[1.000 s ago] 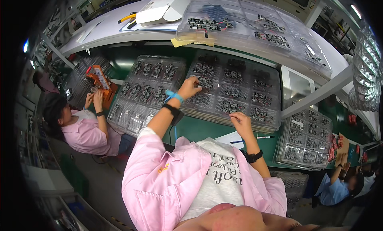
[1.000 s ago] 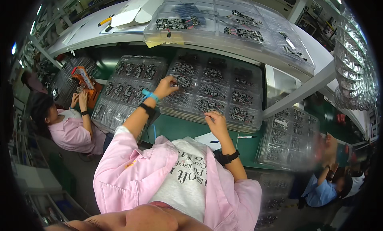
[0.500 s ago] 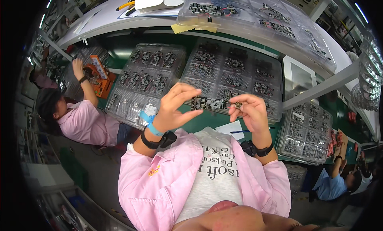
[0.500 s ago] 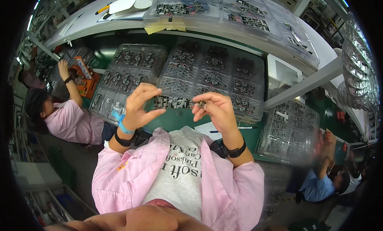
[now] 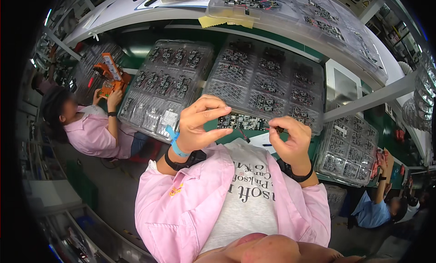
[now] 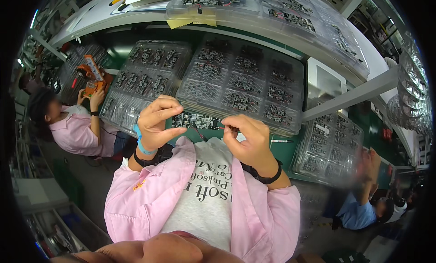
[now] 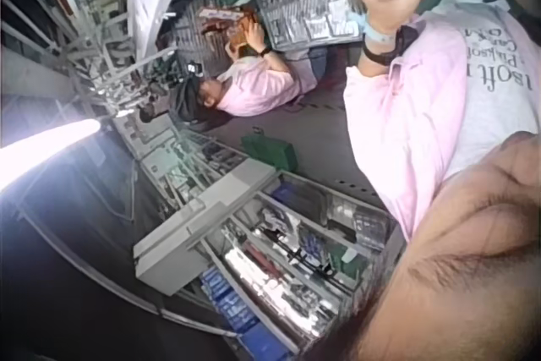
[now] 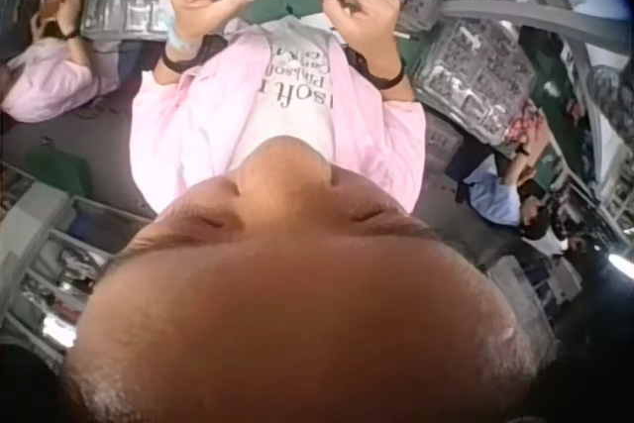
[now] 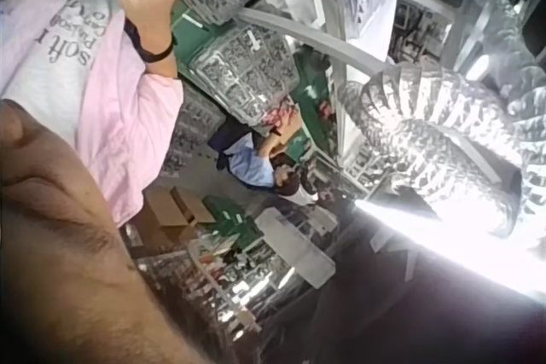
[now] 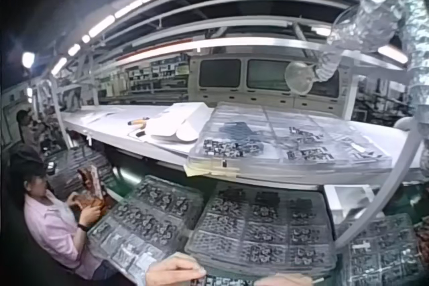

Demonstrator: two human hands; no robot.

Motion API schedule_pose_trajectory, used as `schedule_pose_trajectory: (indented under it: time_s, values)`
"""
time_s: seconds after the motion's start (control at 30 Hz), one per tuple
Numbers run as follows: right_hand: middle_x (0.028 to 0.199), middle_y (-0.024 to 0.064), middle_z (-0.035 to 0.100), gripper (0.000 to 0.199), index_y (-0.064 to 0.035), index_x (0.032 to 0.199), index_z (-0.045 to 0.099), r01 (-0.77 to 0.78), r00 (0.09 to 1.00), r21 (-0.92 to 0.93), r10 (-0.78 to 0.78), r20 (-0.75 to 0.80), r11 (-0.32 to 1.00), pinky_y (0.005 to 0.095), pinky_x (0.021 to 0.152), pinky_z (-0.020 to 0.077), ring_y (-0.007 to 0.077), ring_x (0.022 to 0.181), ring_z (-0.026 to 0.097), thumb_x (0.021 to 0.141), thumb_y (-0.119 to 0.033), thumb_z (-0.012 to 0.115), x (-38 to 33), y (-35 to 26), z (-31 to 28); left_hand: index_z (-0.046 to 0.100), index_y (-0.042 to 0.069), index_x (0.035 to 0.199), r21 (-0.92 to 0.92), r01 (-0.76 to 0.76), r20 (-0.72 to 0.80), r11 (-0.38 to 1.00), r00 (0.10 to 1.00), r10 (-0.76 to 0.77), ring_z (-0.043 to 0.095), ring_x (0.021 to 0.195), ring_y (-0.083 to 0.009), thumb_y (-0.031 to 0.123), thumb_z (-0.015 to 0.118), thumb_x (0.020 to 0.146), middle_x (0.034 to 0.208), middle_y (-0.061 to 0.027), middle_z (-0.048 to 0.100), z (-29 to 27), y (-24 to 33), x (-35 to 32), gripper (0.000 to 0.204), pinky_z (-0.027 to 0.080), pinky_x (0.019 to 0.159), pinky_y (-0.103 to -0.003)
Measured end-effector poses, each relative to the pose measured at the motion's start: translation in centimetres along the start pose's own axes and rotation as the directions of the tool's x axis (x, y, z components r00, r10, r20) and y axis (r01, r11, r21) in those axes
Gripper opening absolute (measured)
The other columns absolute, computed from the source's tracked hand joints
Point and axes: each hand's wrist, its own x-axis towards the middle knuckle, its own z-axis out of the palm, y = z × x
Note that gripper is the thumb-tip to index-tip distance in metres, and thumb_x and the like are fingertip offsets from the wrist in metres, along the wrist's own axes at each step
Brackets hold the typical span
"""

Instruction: Inspecting and handling printed circuit boards at an assembly station.

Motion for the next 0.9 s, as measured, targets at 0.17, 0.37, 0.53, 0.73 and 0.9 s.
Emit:
schedule_pose_trajectory:
  time_s: [0.17, 0.37, 0.53, 0.73, 0.9]
  values:
    - [0.077, 0.0092, 0.054, 0.018, 0.0068, 0.089, 0.055, -0.343, 0.881, 0.792, 0.466, 0.084, 0.504, 0.0264, 0.057, 0.0515, 0.0191, 0.061, 0.06, 0.072, 0.006, 0.05, 0.3, -0.2, 0.8, 0.06, -0.002, 0.091, 0.061, -0.1, -0.001, 0.993, 0.995, 0.1, 0.052, 0.078, -0.0233, 0.001, 0.073, 0.053, 0.085, -0.0104, 0.056, 0.1, 0.2, 0.0, 0.041, 0.041, 0.068, -0.031]
    - [0.078, 0.0089, 0.054, 0.024, 0.0097, 0.095, 0.054, -0.445, 0.854, 0.775, 0.473, 0.216, 0.449, 0.0311, 0.058, 0.0534, 0.027, 0.063, 0.062, 0.072, 0.008, 0.047, -0.1, 0.1, 0.6, 0.053, -0.004, 0.101, -0.043, 0.001, -0.015, 0.999, 1.0, -0.001, 0.051, 0.082, -0.0236, 0.003, 0.073, 0.057, 0.089, -0.013, 0.054, 0.7, 0.6, -0.5, 0.049, 0.042, 0.068, -0.032]
    - [0.078, 0.0091, 0.054, 0.025, 0.0102, 0.096, 0.054, -0.434, 0.861, 0.781, 0.462, 0.213, 0.449, 0.0321, 0.058, 0.0539, 0.0281, 0.064, 0.062, 0.073, 0.008, 0.046, -0.3, -0.2, 0.6, 0.047, -0.006, 0.107, -0.284, 0.104, 0.021, 0.953, 0.994, -0.103, 0.05, 0.086, -0.0243, 0.003, 0.071, 0.061, 0.091, -0.0151, 0.053, 0.6, 0.3, -1.3, 0.052, 0.041, 0.07, -0.033]
    - [0.081, 0.0119, 0.057, 0.024, 0.0088, 0.096, 0.055, -0.373, 0.9, 0.8, 0.392, 0.189, 0.471, 0.029, 0.059, 0.0521, 0.0278, 0.067, 0.063, 0.073, 0.009, 0.046, -0.6, -0.6, 0.8, 0.048, -0.006, 0.105, -0.468, 0.116, 0.023, 0.876, 0.993, -0.12, 0.05, 0.087, -0.0243, 0.0, 0.069, 0.063, 0.092, -0.0159, 0.053, 0.6, 0.2, -1.6, 0.047, 0.041, 0.074, -0.032]
    - [0.082, 0.014, 0.061, 0.025, 0.0067, 0.097, 0.056, -0.36, 0.924, 0.741, 0.327, 0.199, 0.567, 0.0236, 0.061, 0.0492, 0.0256, 0.072, 0.063, 0.075, 0.01, 0.047, -0.9, -1.1, 0.3, 0.049, -0.007, 0.104, -0.574, 0.132, 0.016, 0.808, 0.989, -0.15, 0.051, 0.091, -0.0242, -0.005, 0.068, 0.063, 0.094, -0.0168, 0.053, 0.7, 0.6, -2.0, 0.046, 0.042, 0.077, -0.032]
